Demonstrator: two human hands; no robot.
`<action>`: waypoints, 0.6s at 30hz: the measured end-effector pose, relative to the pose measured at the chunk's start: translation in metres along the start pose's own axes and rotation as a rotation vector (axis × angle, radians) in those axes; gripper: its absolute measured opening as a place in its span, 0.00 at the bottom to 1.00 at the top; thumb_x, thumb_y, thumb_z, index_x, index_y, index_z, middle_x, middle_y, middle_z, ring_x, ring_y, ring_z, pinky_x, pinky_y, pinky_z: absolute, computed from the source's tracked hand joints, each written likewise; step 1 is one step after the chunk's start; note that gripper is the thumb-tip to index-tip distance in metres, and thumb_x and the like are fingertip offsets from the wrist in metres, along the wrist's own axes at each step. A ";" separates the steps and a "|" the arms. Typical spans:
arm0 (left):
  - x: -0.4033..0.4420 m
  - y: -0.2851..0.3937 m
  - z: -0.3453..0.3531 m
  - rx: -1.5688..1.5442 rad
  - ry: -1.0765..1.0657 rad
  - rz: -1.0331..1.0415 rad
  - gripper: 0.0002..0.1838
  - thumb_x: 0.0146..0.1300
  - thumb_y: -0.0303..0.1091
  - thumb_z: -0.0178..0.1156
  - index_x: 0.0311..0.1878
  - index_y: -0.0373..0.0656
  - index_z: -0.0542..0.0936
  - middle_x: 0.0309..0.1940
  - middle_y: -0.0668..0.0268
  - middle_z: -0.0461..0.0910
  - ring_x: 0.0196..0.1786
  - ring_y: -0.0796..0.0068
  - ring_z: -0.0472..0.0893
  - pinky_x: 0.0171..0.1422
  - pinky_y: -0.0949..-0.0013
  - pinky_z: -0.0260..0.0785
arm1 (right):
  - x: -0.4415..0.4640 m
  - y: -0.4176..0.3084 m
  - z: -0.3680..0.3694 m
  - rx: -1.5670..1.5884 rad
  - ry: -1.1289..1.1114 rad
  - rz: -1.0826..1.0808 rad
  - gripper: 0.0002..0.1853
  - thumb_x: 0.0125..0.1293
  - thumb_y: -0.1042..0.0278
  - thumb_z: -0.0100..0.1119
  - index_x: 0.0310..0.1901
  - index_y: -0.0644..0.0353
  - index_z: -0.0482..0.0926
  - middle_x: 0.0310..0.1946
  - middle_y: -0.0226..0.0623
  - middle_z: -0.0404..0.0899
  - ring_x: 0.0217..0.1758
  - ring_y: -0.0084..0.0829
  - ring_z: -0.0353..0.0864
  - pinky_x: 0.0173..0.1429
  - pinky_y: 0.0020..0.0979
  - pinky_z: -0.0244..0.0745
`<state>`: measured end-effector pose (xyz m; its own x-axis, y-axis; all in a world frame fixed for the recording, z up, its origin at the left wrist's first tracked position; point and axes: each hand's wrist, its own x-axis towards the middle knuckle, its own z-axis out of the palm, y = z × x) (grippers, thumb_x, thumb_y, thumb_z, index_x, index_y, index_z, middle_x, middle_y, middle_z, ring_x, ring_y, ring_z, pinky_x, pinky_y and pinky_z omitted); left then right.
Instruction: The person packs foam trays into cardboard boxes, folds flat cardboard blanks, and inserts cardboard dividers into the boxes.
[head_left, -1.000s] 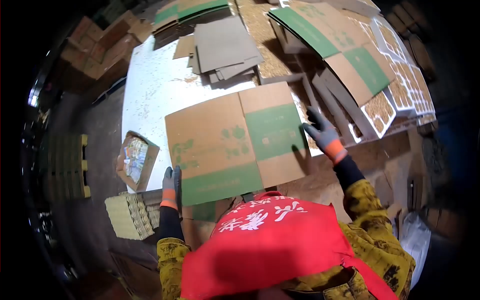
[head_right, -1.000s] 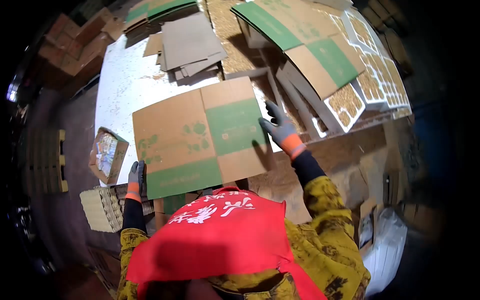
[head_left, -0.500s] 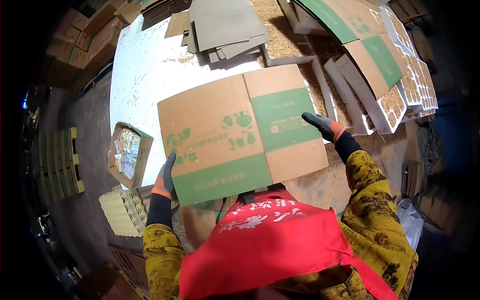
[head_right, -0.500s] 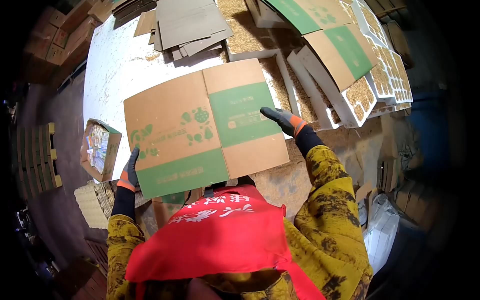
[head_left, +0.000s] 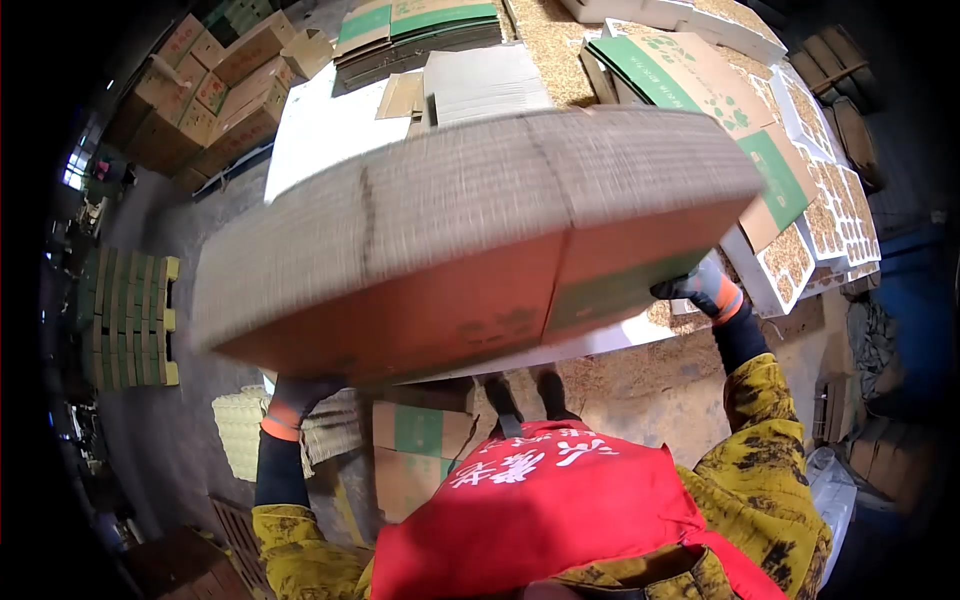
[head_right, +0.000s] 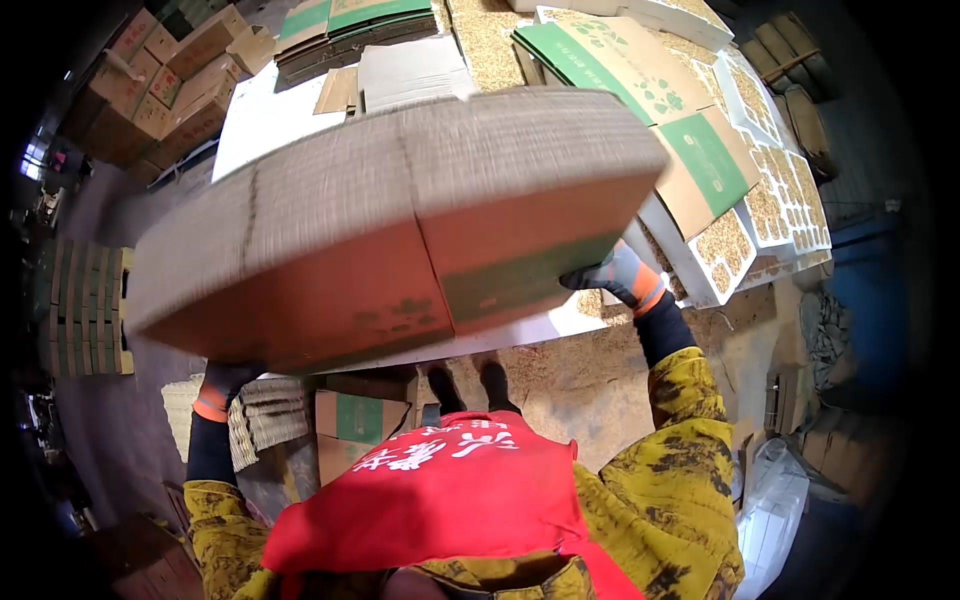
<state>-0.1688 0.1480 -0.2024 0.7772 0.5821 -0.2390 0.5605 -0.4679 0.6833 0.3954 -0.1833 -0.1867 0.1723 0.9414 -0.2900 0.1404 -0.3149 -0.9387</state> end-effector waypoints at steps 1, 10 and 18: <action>-0.009 -0.050 0.011 0.377 0.062 0.159 0.42 0.53 0.45 0.73 0.69 0.43 0.66 0.62 0.60 0.75 0.65 0.58 0.73 0.73 0.57 0.62 | -0.003 -0.007 -0.004 -0.310 -0.033 -0.018 0.26 0.54 0.68 0.73 0.56 0.62 0.78 0.53 0.36 0.81 0.52 0.26 0.79 0.52 0.32 0.77; -0.082 -0.191 0.071 0.590 0.093 -0.163 0.41 0.56 0.54 0.68 0.70 0.47 0.67 0.65 0.61 0.73 0.68 0.56 0.70 0.74 0.55 0.60 | -0.069 0.021 0.044 -0.421 0.061 -0.093 0.26 0.50 0.67 0.76 0.52 0.62 0.81 0.53 0.37 0.81 0.55 0.27 0.77 0.56 0.32 0.75; -0.064 -0.208 0.074 0.697 0.132 0.004 0.40 0.60 0.59 0.64 0.71 0.49 0.67 0.68 0.61 0.69 0.70 0.55 0.67 0.74 0.54 0.59 | -0.044 0.023 0.035 -0.253 0.074 0.006 0.28 0.49 0.68 0.77 0.54 0.62 0.80 0.54 0.37 0.81 0.55 0.27 0.77 0.57 0.32 0.74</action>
<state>-0.3133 0.1587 -0.3803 0.7633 0.6345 -0.1213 0.6443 -0.7613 0.0723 0.3574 -0.2277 -0.2022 0.2434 0.9310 -0.2720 0.3768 -0.3492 -0.8580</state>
